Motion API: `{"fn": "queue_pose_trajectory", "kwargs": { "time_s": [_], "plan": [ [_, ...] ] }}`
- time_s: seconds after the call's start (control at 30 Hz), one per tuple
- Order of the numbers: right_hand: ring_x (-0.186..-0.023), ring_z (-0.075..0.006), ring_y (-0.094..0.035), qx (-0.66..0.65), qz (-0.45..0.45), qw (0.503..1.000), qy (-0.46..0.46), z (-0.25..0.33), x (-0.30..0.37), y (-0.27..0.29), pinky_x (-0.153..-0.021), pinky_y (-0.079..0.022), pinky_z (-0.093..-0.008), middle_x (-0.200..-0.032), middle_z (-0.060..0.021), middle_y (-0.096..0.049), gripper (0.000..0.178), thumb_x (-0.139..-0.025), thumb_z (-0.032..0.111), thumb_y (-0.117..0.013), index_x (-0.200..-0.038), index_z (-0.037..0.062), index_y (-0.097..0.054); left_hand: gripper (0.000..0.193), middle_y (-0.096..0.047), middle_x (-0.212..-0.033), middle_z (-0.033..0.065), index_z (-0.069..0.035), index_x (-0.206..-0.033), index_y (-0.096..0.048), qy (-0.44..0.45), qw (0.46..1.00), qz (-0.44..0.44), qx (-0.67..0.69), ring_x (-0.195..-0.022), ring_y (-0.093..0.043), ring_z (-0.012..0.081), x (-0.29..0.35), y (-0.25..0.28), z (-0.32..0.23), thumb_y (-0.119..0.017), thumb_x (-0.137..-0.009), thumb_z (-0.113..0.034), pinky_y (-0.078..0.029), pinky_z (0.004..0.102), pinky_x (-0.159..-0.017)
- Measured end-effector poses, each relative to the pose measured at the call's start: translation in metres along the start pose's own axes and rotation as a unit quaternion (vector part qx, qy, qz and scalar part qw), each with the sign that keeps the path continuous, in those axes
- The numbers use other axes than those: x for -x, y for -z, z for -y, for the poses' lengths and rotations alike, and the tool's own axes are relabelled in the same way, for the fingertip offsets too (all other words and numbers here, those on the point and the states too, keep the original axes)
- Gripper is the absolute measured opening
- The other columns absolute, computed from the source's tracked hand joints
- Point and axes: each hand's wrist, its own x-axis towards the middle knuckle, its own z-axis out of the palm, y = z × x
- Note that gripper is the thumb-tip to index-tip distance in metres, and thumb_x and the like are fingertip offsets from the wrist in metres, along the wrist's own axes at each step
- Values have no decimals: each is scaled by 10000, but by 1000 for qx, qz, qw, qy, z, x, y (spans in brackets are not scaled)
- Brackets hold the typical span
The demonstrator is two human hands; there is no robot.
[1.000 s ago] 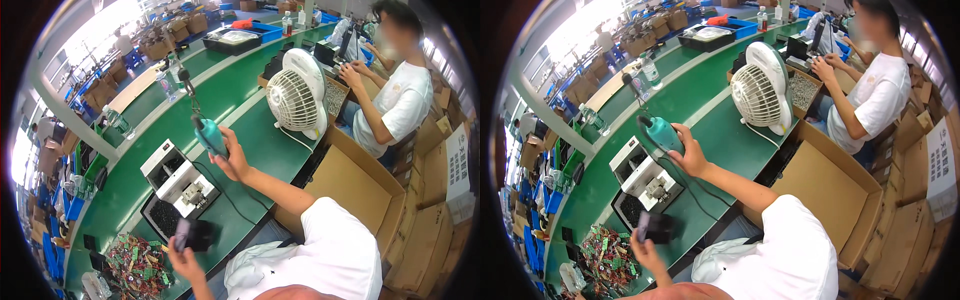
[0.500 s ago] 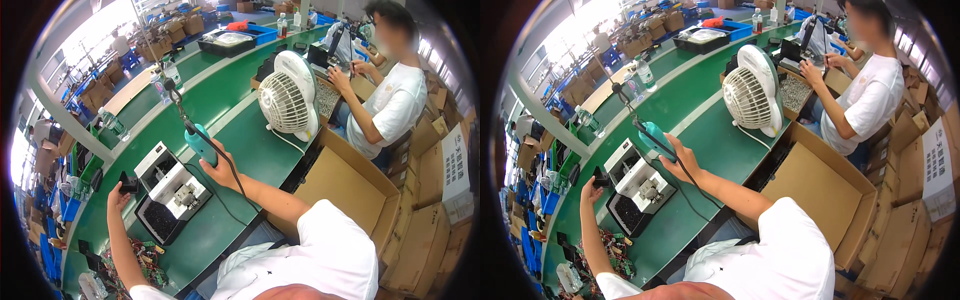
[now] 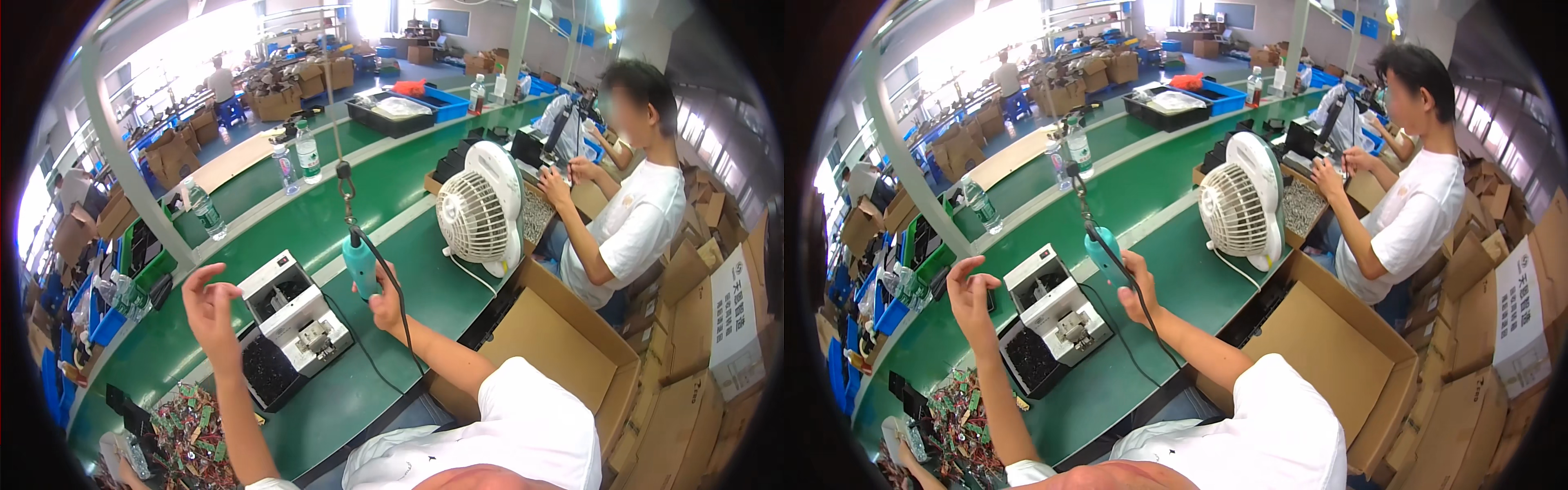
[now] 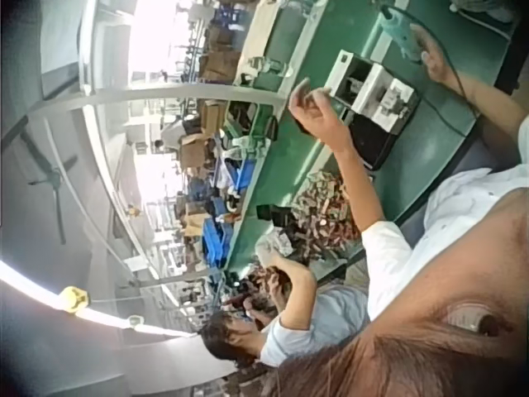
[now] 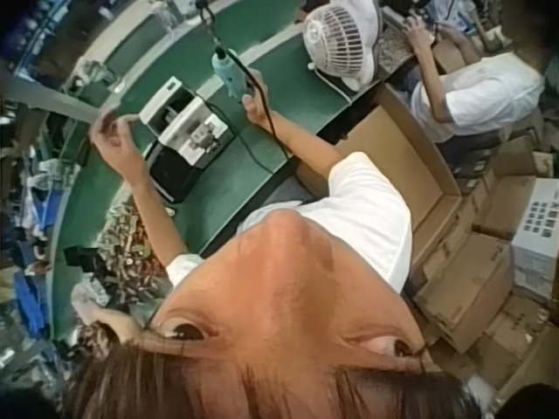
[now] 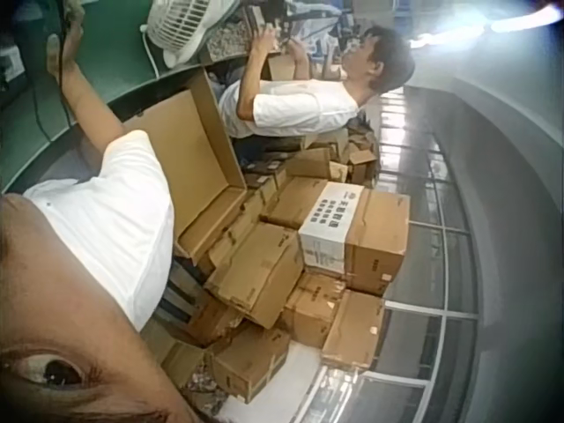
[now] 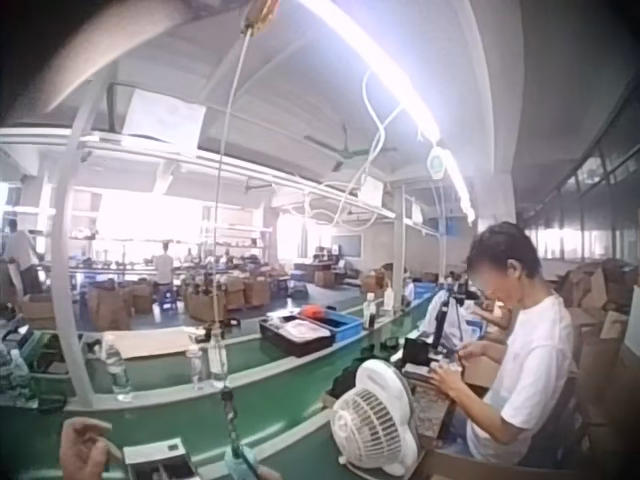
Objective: The worker is using an electric screwdriver to fasten components onto a black plastic housing on an assembly line.
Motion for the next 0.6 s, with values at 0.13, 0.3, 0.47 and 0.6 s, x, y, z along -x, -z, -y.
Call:
{"fn": "queue_pose_trajectory", "kwargs": {
  "time_s": [0.13, 0.3, 0.47, 0.6],
  "plan": [
    [-651, -171, -549, -126, -34, 991, -17, 2, -5, -5, -617, -445, -274, -821, -83, -569, 561, -897, 424, -494, -1284, 33, -384, 235, -570, -1052, 138, -40, -1063, -537, -236, 964, 27, 115, -720, -556, 199, 44, -17, -61, -518, -831, -70, -473, 297, -686],
    [-646, -153, -517, -117, -136, 982, -63, -13, -13, 3, -631, -445, -279, -781, -78, -544, 515, -941, 441, -414, -1249, 29, -394, 236, -569, -1048, 137, -37, -1060, -536, -221, 954, 61, 192, -727, -554, 199, 38, -28, -54, -518, -827, -67, -472, 296, -690],
    [-633, -154, -514, -98, -144, 981, -89, -5, -16, 6, -620, -449, -271, -747, -77, -538, 438, -959, 380, -398, -1224, 32, -393, 236, -568, -1043, 135, -34, -1057, -536, -175, 946, 84, 259, -735, -552, 199, 54, -33, -45, -519, -823, -64, -470, 296, -695],
    [-626, -153, -513, -96, -152, 976, -122, -5, -18, 0, -615, -450, -263, -732, -75, -534, 403, -964, 346, -400, -1214, 30, -392, 237, -568, -1039, 134, -31, -1054, -536, -157, 941, 89, 285, -742, -550, 199, 59, -24, -42, -519, -819, -62, -469, 296, -699]
  ]
}}
